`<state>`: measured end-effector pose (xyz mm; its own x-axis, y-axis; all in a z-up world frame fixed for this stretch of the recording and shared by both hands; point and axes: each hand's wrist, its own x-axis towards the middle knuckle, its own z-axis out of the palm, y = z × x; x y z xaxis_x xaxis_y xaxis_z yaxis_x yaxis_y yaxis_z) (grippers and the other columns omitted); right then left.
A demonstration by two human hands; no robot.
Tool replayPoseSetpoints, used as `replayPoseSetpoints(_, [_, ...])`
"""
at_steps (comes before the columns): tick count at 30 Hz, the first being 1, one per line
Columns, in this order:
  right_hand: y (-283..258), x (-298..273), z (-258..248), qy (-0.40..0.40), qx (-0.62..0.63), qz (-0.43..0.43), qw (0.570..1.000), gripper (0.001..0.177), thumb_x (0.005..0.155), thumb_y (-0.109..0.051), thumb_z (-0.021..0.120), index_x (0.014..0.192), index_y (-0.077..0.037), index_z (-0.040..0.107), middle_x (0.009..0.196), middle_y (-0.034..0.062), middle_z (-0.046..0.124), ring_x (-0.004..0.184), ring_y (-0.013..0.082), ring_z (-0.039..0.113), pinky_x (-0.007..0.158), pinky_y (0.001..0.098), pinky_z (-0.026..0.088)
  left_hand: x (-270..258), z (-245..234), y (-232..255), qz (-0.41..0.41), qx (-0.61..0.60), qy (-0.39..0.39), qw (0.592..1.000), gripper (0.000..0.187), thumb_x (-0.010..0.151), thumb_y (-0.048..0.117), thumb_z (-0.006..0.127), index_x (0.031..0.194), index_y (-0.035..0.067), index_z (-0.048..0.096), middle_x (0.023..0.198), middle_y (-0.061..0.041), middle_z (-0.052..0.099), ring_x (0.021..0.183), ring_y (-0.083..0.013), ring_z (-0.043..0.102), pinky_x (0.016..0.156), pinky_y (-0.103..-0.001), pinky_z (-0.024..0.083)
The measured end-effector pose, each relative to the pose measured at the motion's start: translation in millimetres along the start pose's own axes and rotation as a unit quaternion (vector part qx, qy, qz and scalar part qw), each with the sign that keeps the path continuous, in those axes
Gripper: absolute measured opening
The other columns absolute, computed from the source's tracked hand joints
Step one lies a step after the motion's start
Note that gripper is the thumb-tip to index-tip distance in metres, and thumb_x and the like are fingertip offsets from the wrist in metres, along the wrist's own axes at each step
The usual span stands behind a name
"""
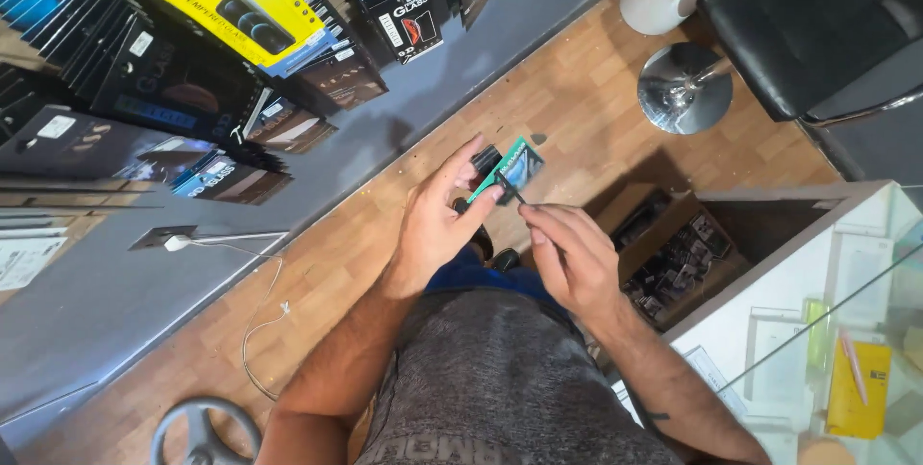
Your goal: The person is cleaning and inspecting transparent phone cases at a service counter using a microfiber cloth.
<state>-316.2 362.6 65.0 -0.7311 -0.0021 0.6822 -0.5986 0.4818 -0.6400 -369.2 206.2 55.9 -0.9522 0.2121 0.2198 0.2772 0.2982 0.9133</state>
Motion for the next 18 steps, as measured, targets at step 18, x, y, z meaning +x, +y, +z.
replayPoseSetpoints(18, [78.9, 99.9, 17.5, 0.008, -0.038, -0.002, 0.999, 0.018, 0.089, -0.002, 0.051, 0.093, 0.009, 0.065, 0.079, 0.0202, 0.065, 0.066, 0.0344, 0.064, 0.058, 0.0425, 0.050, 135.6, 9.8, -31.6, 0.112, -0.030, 0.058, 0.992, 0.035, 0.079, 0.015, 0.069, 0.114, 0.013, 0.061, 0.086, -0.012, 0.066, 0.074, -0.0267, 0.066, 0.065, -0.035, 0.055])
